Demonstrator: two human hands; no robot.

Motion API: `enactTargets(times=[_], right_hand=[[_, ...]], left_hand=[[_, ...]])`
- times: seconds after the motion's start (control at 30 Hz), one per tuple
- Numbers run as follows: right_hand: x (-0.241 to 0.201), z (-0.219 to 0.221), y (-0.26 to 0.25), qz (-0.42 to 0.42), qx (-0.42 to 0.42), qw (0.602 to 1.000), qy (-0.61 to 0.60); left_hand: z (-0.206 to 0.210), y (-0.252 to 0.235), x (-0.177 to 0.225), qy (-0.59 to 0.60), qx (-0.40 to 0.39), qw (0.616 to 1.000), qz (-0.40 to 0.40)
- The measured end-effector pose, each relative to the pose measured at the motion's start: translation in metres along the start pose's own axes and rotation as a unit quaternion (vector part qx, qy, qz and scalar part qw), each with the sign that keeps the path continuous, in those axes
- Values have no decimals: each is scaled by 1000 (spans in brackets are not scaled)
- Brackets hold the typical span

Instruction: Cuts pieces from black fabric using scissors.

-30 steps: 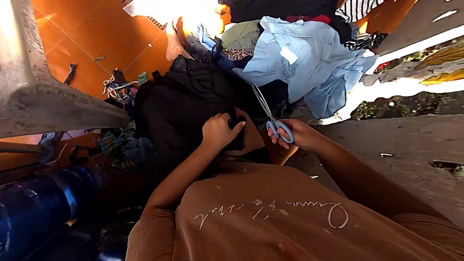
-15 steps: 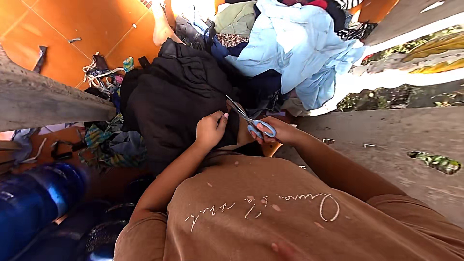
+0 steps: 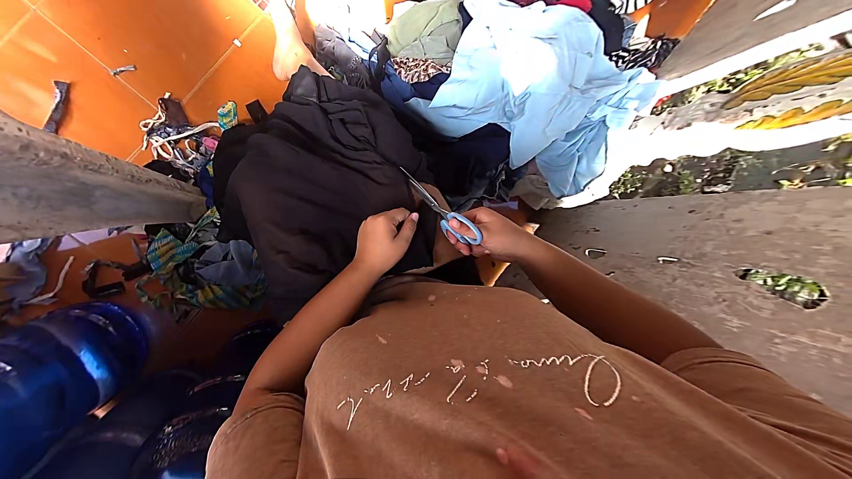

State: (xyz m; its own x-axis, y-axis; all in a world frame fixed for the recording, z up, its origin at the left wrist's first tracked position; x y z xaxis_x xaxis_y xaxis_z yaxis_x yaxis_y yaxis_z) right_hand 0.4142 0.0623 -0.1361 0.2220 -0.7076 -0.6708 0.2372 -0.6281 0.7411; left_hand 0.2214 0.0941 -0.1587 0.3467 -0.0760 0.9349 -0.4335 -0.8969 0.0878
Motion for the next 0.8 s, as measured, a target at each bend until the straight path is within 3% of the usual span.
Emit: enactTargets(times=[0.8], right_hand=[[-10,-10,-33,-14,-13,999,-42]], left_hand=[[-1,2,-2,17,-6,1000,22]])
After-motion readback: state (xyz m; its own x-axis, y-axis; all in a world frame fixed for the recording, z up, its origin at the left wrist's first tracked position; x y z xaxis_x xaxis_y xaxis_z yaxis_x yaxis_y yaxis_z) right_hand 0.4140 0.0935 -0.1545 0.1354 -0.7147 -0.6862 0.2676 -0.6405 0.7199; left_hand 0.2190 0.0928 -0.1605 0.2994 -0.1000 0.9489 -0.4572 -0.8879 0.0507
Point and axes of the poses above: each hand's wrist, its own y-axis away from the middle knuckle, its own z-axis out of the palm, x = y × z, the point moved 4 cm from there along -y, towards the middle knuckle
